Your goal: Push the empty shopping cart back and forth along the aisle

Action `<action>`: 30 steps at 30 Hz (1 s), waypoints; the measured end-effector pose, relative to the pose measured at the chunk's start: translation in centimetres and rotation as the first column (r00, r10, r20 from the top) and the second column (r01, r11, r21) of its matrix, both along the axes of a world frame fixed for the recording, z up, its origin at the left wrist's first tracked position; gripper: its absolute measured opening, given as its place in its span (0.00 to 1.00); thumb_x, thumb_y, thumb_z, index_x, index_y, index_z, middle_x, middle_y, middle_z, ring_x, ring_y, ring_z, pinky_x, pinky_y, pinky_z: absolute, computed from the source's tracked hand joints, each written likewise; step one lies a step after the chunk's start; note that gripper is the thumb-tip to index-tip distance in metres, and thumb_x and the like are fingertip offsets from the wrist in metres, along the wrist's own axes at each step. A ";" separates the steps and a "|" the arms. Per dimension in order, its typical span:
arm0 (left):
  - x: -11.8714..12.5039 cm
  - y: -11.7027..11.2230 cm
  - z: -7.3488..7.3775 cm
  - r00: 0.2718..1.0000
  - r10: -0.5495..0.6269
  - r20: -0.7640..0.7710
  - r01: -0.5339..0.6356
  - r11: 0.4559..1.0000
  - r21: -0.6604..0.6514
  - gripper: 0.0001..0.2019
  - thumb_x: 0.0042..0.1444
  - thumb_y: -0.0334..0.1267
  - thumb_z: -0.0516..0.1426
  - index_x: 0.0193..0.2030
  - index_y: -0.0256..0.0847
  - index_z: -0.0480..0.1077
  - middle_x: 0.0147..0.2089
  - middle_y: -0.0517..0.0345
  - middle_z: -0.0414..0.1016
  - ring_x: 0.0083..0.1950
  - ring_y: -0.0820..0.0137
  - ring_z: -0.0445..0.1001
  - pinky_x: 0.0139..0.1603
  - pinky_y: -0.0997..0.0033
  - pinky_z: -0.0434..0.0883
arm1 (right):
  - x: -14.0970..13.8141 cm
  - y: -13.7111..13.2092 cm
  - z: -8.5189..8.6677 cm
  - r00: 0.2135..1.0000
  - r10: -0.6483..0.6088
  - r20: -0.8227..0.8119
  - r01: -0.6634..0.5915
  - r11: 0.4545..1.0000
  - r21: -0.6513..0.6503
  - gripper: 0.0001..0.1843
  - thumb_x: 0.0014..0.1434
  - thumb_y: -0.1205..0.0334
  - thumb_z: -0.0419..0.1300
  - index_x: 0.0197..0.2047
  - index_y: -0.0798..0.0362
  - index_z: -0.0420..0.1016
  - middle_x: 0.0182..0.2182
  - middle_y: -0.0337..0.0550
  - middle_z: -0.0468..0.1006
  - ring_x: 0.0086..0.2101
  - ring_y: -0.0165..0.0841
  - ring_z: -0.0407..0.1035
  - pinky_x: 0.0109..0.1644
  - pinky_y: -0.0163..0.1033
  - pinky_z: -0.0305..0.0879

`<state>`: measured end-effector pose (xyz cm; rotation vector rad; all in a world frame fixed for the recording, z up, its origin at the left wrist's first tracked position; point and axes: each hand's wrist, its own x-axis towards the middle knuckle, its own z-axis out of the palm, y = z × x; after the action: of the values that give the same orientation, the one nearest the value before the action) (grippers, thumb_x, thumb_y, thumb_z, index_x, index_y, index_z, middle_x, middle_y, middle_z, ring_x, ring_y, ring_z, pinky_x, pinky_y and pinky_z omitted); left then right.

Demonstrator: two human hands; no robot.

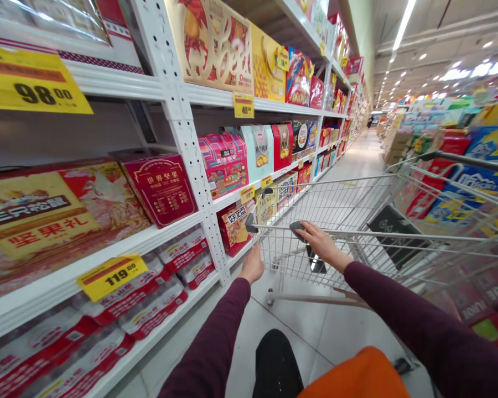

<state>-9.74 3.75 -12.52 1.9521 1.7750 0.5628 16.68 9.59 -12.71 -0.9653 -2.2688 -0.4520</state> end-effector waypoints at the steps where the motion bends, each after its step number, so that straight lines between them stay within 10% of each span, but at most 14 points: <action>1: 0.1 -0.4 -0.4 1.000 0.007 0.013 -0.007 1.000 -0.011 0.35 0.46 0.21 0.48 0.64 0.30 0.52 0.67 0.41 0.55 0.68 0.61 0.53 0.67 0.61 0.52 | 0.9 -0.2 -0.3 1.000 -0.007 -0.022 0.007 1.000 0.014 0.23 0.59 0.75 0.46 0.52 0.50 0.71 0.54 0.49 0.69 0.57 0.40 0.60 0.57 0.50 0.64; 5: 1.0 -1.9 -2.0 0.999 0.015 0.052 -0.014 1.000 -0.023 0.34 0.44 0.21 0.48 0.63 0.30 0.55 0.66 0.41 0.56 0.67 0.61 0.55 0.67 0.62 0.52 | 1.2 -1.0 -0.7 0.998 0.027 -0.048 -0.025 0.999 0.039 0.25 0.60 0.75 0.45 0.56 0.50 0.68 0.56 0.48 0.68 0.59 0.39 0.56 0.60 0.49 0.62; 13: 2.2 -3.4 -4.6 0.983 0.037 0.179 -0.030 0.999 -0.045 0.35 0.42 0.22 0.50 0.63 0.29 0.56 0.66 0.41 0.56 0.67 0.61 0.55 0.67 0.66 0.50 | -8.2 1.4 0.5 0.941 0.239 0.240 -0.263 0.962 0.072 0.25 0.60 0.75 0.48 0.59 0.52 0.63 0.58 0.48 0.67 0.62 0.39 0.50 0.63 0.53 0.54; 23: 0.9 -5.0 -8.0 0.955 0.076 0.286 -0.031 0.987 -0.159 0.35 0.42 0.23 0.51 0.62 0.32 0.59 0.65 0.44 0.60 0.66 0.60 0.57 0.67 0.63 0.51 | -8.2 3.0 -9.3 0.836 0.358 0.416 -0.336 0.933 -0.129 0.13 0.60 0.72 0.53 0.45 0.56 0.75 0.47 0.52 0.76 0.51 0.38 0.68 0.54 0.47 0.66; 30: 1.4 -4.2 -8.4 0.960 0.076 0.270 -0.033 0.986 -0.162 0.35 0.41 0.23 0.51 0.62 0.32 0.59 0.65 0.45 0.60 0.66 0.60 0.58 0.67 0.63 0.51 | -9.2 4.1 -3.3 0.899 0.340 0.275 -0.355 0.935 0.006 0.19 0.62 0.72 0.50 0.54 0.53 0.69 0.56 0.49 0.69 0.60 0.39 0.56 0.62 0.51 0.57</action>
<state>-8.30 -0.41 -20.89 1.6357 1.6485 0.6585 7.50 13.70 -16.03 -0.4708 -2.5902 -0.5094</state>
